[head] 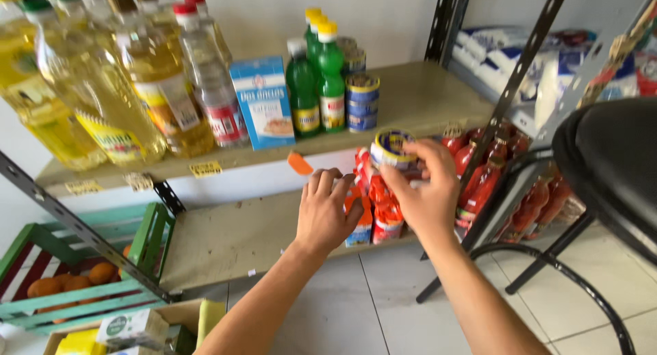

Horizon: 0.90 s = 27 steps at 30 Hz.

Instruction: The person organizes various grocery items on a metal shelf by picking up tuna cans, boxes of salt, and bags of flour or sugar from a lower level and arranging them into neat rows.

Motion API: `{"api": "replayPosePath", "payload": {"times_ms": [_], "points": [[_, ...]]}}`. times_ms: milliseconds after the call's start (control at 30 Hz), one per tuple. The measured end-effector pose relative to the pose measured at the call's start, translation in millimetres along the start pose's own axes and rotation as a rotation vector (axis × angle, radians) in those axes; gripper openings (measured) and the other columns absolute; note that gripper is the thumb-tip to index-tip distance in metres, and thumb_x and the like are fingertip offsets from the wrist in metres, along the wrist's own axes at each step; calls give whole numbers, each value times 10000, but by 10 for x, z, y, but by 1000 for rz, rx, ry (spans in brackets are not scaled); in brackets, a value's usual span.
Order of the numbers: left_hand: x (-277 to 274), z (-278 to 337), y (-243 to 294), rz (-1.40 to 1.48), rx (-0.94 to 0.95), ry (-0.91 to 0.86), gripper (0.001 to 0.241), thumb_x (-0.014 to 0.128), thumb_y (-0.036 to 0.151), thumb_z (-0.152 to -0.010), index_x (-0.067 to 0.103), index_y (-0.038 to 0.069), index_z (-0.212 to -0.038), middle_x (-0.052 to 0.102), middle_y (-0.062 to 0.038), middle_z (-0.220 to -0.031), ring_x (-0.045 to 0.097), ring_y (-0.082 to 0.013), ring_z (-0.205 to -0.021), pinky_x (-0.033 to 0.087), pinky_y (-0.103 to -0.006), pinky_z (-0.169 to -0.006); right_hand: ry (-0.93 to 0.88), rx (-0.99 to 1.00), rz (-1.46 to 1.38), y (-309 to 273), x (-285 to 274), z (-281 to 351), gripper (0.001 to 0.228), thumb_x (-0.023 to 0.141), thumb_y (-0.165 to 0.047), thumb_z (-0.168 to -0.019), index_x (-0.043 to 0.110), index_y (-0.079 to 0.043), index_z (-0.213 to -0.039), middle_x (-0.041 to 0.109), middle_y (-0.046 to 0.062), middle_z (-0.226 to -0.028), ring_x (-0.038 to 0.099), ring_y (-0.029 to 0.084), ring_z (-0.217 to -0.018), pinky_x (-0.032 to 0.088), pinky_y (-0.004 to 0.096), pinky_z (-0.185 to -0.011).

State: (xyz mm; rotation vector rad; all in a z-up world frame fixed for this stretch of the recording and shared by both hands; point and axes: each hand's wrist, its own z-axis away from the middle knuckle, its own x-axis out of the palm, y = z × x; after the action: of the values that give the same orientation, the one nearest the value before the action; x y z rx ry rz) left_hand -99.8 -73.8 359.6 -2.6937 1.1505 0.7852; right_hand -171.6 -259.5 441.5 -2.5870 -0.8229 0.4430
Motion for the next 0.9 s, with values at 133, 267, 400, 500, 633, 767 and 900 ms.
{"api": "replayPosePath", "payload": {"times_ms": [133,267,400,500,633,767,900], "points": [[81,-611,-291,-203,178,20,455,782,311,-747,745,136,-1165,614,-100,-1155,607,-366,-1205,514,-466,-993,59,23,-8,127,554,-972,464,1005,-322,-819,771,-182,-1194,749,40,-1248,735,257,-1055,592,383,-874],[171,-815,-439,-347,227,-21,533,784,325,-649,732,150,-1150,587,-113,-1142,599,-351,-1100,493,-461,-901,30,41,-44,250,959,-1377,445,1011,-259,-758,794,-148,-1130,760,76,-1139,765,297,-989,611,389,-855],[335,-822,-615,-332,277,-41,423,728,291,-677,702,136,-1069,544,-109,-1072,569,-345,-961,459,-448,-776,-5,46,-18,458,1191,-1400,450,1010,-237,-729,793,-117,-1105,756,99,-1124,768,316,-1023,625,412,-895],[343,-870,-598,-321,251,-38,340,701,294,-686,667,153,-994,541,-106,-1030,573,-338,-934,451,-448,-767,-24,46,-27,467,1248,-1411,454,997,-204,-732,788,-104,-1122,753,118,-1125,766,328,-1025,619,427,-913],[393,-839,-582,-323,219,-52,301,696,318,-738,646,157,-987,539,-84,-1032,572,-326,-958,453,-449,-788,-43,58,-30,501,1268,-1383,519,997,-220,-721,768,-81,-1165,749,148,-1085,763,338,-982,614,457,-884],[368,-848,-572,-329,203,-55,249,677,314,-770,635,163,-964,527,-71,-1005,567,-318,-940,444,-442,-777,-89,143,-16,504,1283,-1376,554,998,-290,-753,767,-108,-1223,754,149,-1125,765,327,-1023,615,408,-903],[335,-879,-542,-333,198,-54,228,688,312,-751,642,172,-925,522,-66,-1004,568,-321,-962,450,-440,-797,-128,187,-31,484,1250,-1386,600,987,-303,-779,748,-89,-1286,741,187,-1183,763,366,-1068,607,443,-928]]}}
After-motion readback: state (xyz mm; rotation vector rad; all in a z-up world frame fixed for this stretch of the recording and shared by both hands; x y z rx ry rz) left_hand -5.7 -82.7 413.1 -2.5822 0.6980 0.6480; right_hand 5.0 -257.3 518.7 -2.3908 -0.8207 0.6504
